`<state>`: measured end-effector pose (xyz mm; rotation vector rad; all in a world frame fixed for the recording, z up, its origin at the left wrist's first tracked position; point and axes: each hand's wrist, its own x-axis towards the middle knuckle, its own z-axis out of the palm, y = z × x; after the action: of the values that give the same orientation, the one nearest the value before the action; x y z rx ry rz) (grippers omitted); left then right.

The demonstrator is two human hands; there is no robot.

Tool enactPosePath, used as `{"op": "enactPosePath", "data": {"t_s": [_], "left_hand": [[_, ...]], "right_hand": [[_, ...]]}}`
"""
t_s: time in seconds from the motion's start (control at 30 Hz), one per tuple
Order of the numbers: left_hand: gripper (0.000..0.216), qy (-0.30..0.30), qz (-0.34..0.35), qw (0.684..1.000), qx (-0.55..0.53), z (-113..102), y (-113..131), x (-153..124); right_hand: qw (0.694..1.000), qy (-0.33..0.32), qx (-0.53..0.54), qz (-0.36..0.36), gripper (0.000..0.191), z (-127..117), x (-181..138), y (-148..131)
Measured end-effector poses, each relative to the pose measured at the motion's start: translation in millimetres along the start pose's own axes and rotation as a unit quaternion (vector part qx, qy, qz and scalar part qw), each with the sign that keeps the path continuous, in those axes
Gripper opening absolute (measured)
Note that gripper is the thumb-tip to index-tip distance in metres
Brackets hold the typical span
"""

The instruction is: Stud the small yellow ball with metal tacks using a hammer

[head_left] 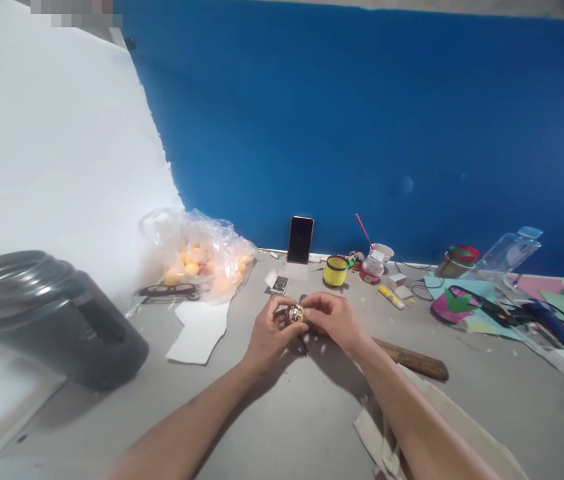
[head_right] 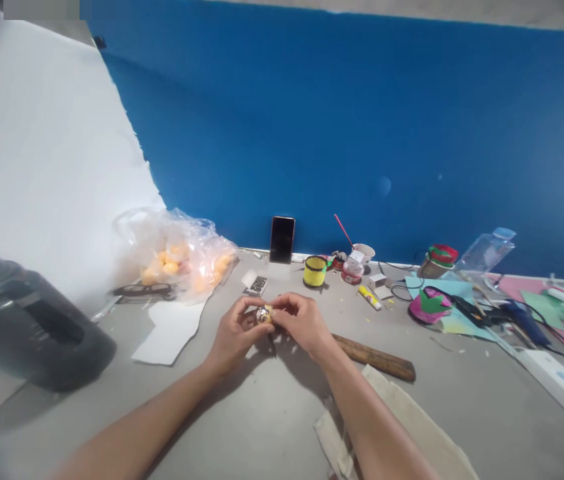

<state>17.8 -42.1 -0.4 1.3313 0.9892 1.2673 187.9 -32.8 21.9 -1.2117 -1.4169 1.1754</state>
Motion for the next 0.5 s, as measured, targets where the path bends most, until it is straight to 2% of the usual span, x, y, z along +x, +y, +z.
{"op": "enactPosePath", "data": {"t_s": [0.1,0.2,0.33,0.5], "left_hand": [[0.037,-0.009,-0.011,0.999,-0.041,-0.3,1.1,-1.0],[0.037,-0.015,-0.006,0.999,-0.052,-0.6,0.8,-1.7],[0.037,-0.018,-0.002,0.999,-0.046,-0.5,1.5,-2.3],[0.038,-0.014,-0.001,0.999,-0.048,-0.8,3.2,-1.9]], "right_hand": [[0.996,-0.041,-0.060,-0.052,0.030,-1.3,-2.4,-5.4],[0.994,-0.056,-0.060,-0.065,0.031,-3.2,-3.1,-8.1],[0.998,-0.051,-0.009,-0.021,0.029,-3.3,-2.8,-7.8],[0.999,-0.020,-0.005,-0.049,0.026,-0.7,-2.8,-7.4]]}}
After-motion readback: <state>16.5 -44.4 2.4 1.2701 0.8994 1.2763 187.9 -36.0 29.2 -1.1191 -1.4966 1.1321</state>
